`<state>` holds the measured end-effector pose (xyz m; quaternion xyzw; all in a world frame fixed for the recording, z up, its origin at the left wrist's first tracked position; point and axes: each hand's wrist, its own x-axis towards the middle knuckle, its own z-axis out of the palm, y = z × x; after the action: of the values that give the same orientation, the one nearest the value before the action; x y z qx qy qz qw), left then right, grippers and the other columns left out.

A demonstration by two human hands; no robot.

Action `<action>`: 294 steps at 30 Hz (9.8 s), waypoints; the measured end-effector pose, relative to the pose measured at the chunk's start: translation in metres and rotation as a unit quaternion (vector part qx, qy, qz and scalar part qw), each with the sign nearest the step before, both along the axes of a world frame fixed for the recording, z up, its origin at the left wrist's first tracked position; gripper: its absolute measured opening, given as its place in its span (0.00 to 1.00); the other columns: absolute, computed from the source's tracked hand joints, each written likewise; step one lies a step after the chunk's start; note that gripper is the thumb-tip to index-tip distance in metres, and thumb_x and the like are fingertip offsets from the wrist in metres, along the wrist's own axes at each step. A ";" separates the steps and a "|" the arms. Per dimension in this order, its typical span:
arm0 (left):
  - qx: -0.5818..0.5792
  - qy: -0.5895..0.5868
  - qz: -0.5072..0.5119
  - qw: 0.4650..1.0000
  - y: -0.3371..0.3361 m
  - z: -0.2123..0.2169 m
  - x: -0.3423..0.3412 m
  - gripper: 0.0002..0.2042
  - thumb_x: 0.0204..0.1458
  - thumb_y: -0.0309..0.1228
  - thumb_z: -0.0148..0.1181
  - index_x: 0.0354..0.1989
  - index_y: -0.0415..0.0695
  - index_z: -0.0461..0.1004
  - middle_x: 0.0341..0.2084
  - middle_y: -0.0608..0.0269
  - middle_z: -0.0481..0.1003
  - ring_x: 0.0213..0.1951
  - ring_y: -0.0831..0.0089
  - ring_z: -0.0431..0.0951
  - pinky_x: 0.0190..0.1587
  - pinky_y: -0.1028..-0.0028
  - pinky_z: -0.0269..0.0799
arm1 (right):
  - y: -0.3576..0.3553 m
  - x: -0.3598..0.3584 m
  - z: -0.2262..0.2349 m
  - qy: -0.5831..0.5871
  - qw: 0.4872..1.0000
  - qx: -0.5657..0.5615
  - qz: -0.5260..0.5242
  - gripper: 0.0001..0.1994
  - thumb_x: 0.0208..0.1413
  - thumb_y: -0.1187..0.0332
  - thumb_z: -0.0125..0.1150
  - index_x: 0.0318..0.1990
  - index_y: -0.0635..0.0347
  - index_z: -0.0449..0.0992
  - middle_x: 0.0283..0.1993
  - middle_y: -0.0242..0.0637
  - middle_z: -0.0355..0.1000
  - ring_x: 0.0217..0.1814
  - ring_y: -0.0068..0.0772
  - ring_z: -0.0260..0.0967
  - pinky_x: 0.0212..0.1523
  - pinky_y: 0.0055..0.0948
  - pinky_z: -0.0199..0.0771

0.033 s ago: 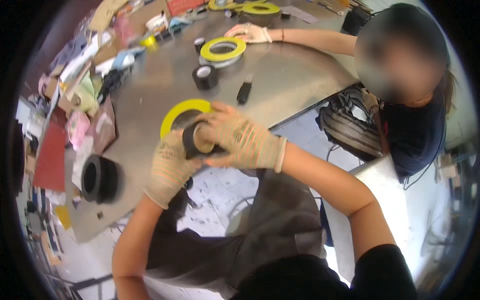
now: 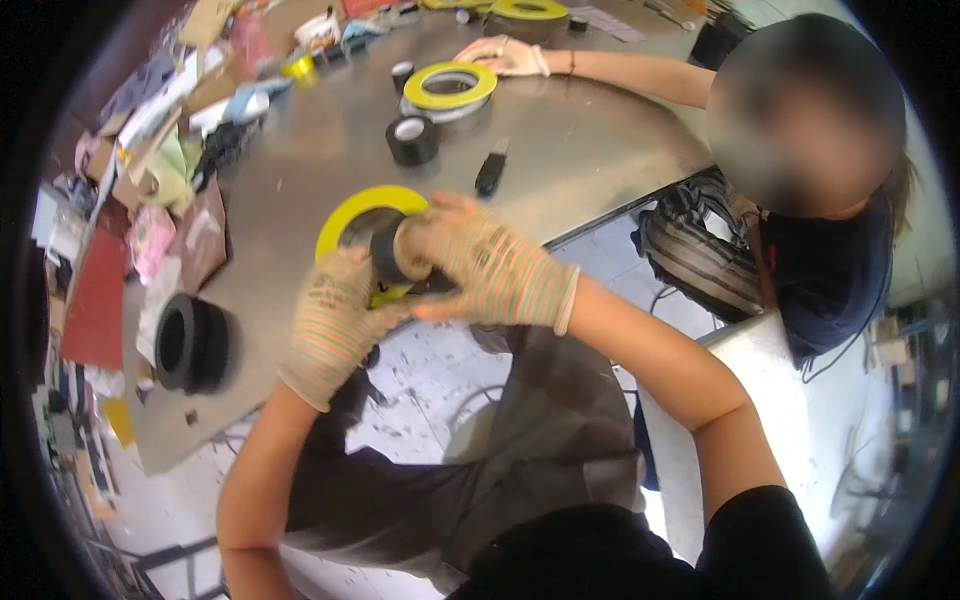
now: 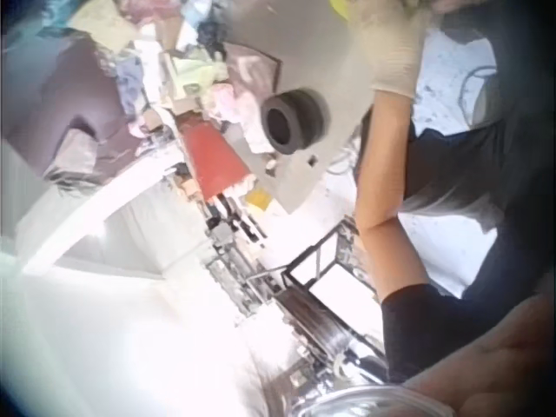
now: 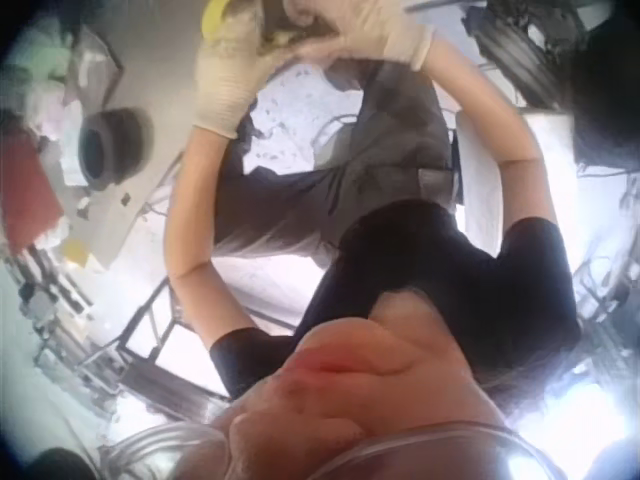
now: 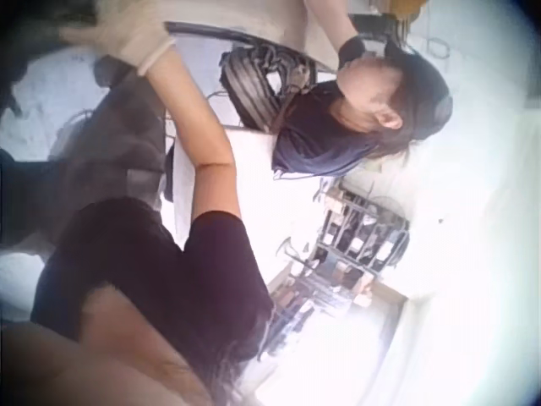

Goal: The recorder applies black electrical tape to circular yellow gaskets on a workshop table.

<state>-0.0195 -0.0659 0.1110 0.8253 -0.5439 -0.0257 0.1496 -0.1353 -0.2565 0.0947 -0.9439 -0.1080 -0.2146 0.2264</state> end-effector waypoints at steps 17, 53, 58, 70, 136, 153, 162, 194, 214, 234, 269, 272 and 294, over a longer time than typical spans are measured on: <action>-0.087 0.019 -0.227 0.970 0.019 -0.008 0.038 0.23 0.35 0.30 0.74 0.43 0.40 0.78 0.38 0.57 0.75 0.48 0.52 0.74 0.58 0.58 0.67 | -0.025 0.017 0.001 0.100 0.986 -0.035 0.131 0.24 0.46 0.68 0.69 0.53 0.59 0.70 0.54 0.46 0.71 0.65 0.53 0.62 0.65 0.42 0.64; -0.065 -0.015 -0.237 0.969 0.029 0.014 0.045 0.22 0.36 0.34 0.72 0.43 0.43 0.77 0.40 0.60 0.75 0.49 0.56 0.74 0.63 0.50 0.65 | -0.027 0.014 0.002 0.089 0.982 0.058 0.155 0.21 0.47 0.65 0.69 0.48 0.59 0.71 0.45 0.46 0.69 0.53 0.57 0.66 0.54 0.47 0.66; -0.063 -0.034 -0.233 0.970 0.028 0.006 0.039 0.24 0.34 0.33 0.73 0.44 0.43 0.77 0.41 0.60 0.75 0.50 0.56 0.75 0.63 0.50 0.65 | -0.031 0.006 0.015 0.109 0.983 0.035 0.140 0.25 0.47 0.67 0.69 0.53 0.60 0.70 0.48 0.46 0.70 0.55 0.56 0.66 0.56 0.45 0.67; -0.066 0.063 0.169 0.981 -0.004 0.011 0.049 0.23 0.52 0.38 0.67 0.52 0.37 0.75 0.44 0.55 0.76 0.47 0.64 0.78 0.50 0.69 0.72 | 0.002 0.026 0.028 0.094 0.982 0.038 -0.161 0.26 0.52 0.57 0.68 0.55 0.58 0.69 0.48 0.46 0.77 0.54 0.52 0.72 0.54 0.45 0.71; -0.301 0.084 0.008 0.950 0.023 0.066 -0.050 0.28 0.35 0.33 0.81 0.47 0.43 0.76 0.43 0.59 0.75 0.41 0.63 0.78 0.43 0.68 0.76 | 0.043 -0.042 0.046 -0.021 0.993 0.111 -0.040 0.21 0.50 0.54 0.70 0.43 0.61 0.75 0.36 0.45 0.72 0.35 0.55 0.70 0.34 0.43 0.70; -0.275 0.220 0.011 0.936 0.008 0.061 -0.029 0.21 0.39 0.30 0.79 0.36 0.41 0.71 0.37 0.64 0.71 0.41 0.75 0.69 0.48 0.75 0.64 | 0.031 -0.019 0.028 0.003 0.995 0.082 -0.062 0.19 0.50 0.58 0.69 0.47 0.52 0.73 0.34 0.40 0.73 0.39 0.47 0.71 0.38 0.45 0.72; -0.325 0.067 0.020 0.943 0.007 0.065 -0.039 0.34 0.36 0.45 0.81 0.51 0.42 0.74 0.48 0.63 0.70 0.43 0.72 0.70 0.44 0.73 0.67 | 0.030 -0.027 0.049 -0.021 0.996 0.061 -0.061 0.20 0.45 0.61 0.72 0.45 0.52 0.73 0.38 0.40 0.73 0.41 0.46 0.72 0.37 0.44 0.74; -0.299 -0.039 0.010 0.953 0.030 0.089 -0.051 0.11 0.56 0.16 0.58 0.47 0.34 0.78 0.43 0.52 0.79 0.45 0.65 0.79 0.49 0.71 0.74 | 0.044 -0.027 0.059 -0.036 0.996 0.035 -0.078 0.24 0.29 0.67 0.73 0.42 0.50 0.77 0.41 0.39 0.76 0.38 0.50 0.73 0.35 0.43 0.75; -0.293 -0.043 0.055 0.954 0.030 0.068 -0.045 0.12 0.42 0.16 0.64 0.35 0.43 0.75 0.28 0.58 0.75 0.26 0.64 0.76 0.26 0.69 0.72 | 0.041 -0.027 0.063 -0.026 0.994 -0.085 -0.065 0.24 0.49 0.40 0.66 0.35 0.52 0.72 0.20 0.30 0.65 0.26 0.34 0.69 0.23 0.34 0.69; -0.340 0.043 0.042 0.938 0.027 0.071 -0.054 0.13 0.48 0.12 0.63 0.43 0.34 0.78 0.37 0.55 0.78 0.41 0.67 0.76 0.48 0.71 0.71 | 0.038 -0.032 0.063 -0.091 0.991 -0.054 -0.086 0.22 0.38 0.48 0.78 0.30 0.51 0.73 0.28 0.31 0.76 0.24 0.35 0.71 0.22 0.31 0.70; -0.303 -0.074 0.009 0.950 0.029 0.086 -0.075 0.12 0.40 0.14 0.61 0.35 0.39 0.73 0.29 0.60 0.74 0.30 0.65 0.74 0.35 0.71 0.70 | 0.027 -0.051 0.080 -0.072 0.992 -0.098 -0.040 0.23 0.44 0.47 0.70 0.42 0.51 0.75 0.24 0.30 0.68 0.30 0.36 0.72 0.26 0.37 0.70; -0.326 -0.084 -0.014 0.942 0.028 0.079 -0.075 0.13 0.40 0.15 0.61 0.35 0.40 0.73 0.28 0.60 0.73 0.30 0.63 0.73 0.34 0.69 0.70 | 0.025 -0.050 0.075 -0.051 0.995 -0.071 -0.043 0.22 0.46 0.47 0.69 0.42 0.51 0.75 0.25 0.33 0.70 0.30 0.38 0.72 0.26 0.39 0.70; -0.435 0.152 -0.077 0.884 0.018 0.046 -0.055 0.20 0.49 0.36 0.70 0.47 0.37 0.78 0.43 0.46 0.79 0.46 0.55 0.81 0.49 0.61 0.76 | 0.049 -0.063 0.063 -0.044 0.993 0.101 -0.041 0.18 0.48 0.49 0.71 0.35 0.51 0.75 0.21 0.34 0.71 0.24 0.43 0.72 0.24 0.41 0.69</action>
<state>-0.0744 -0.0476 0.1571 0.6186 -0.5332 0.0767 0.5720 -0.1985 -0.2077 0.1576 -0.9094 -0.0569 -0.2745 0.3071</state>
